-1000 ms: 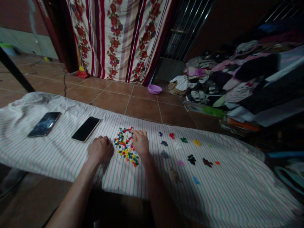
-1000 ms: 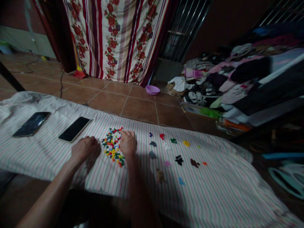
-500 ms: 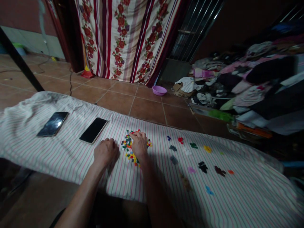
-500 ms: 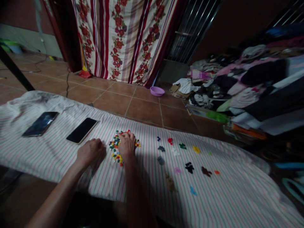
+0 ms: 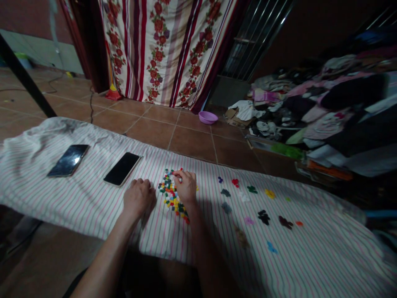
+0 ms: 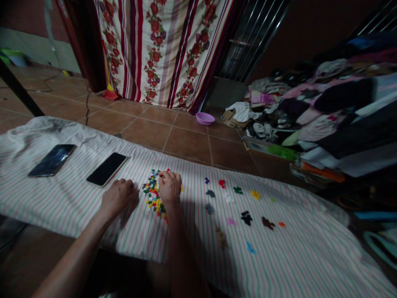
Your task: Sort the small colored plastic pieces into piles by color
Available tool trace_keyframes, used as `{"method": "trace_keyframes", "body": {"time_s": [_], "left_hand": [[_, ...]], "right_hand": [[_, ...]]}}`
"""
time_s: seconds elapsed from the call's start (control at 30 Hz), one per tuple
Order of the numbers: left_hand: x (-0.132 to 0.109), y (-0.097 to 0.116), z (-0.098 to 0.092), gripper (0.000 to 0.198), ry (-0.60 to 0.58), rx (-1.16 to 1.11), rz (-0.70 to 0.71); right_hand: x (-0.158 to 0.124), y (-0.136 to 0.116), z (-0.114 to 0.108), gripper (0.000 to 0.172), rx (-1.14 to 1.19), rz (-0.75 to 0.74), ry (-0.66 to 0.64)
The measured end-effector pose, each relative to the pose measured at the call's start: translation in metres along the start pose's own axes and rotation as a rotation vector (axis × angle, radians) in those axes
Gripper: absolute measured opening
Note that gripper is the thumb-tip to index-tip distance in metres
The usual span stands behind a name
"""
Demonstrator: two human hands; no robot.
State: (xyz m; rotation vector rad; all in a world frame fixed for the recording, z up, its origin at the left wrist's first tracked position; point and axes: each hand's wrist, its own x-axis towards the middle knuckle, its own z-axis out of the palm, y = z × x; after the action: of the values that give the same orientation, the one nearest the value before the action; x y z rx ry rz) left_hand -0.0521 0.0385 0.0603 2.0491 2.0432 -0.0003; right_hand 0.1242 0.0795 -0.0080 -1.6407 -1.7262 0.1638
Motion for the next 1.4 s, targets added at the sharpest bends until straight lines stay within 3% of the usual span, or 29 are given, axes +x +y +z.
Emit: {"method": "trace_keyframes", "body": {"time_s": [0.2, 0.67, 0.93, 1.13, 1.4], "left_hand": [[-0.006, 0.004, 0.005, 0.039, -0.023, 0.119, 0.124], [-0.011, 0.004, 0.014, 0.049, -0.008, 0.244, 0.188], [-0.012, 0.009, 0.011, 0.043, 0.029, 0.252, 0.156], [-0.011, 0.011, 0.008, 0.04, 0.018, 0.253, 0.155], [-0.011, 0.013, 0.007, 0.036, -0.018, 0.297, 0.125]], "right_hand": [[-0.002, 0.005, -0.012, 0.015, 0.025, 0.018, 0.011], [-0.007, 0.029, -0.059, 0.02, 0.021, 0.138, 0.165], [-0.01, 0.053, -0.087, 0.024, -0.03, 0.159, 0.209], [-0.015, 0.078, -0.118, 0.023, -0.041, 0.195, 0.284], [-0.036, 0.133, -0.177, 0.025, -0.061, 0.326, 0.478]]}}
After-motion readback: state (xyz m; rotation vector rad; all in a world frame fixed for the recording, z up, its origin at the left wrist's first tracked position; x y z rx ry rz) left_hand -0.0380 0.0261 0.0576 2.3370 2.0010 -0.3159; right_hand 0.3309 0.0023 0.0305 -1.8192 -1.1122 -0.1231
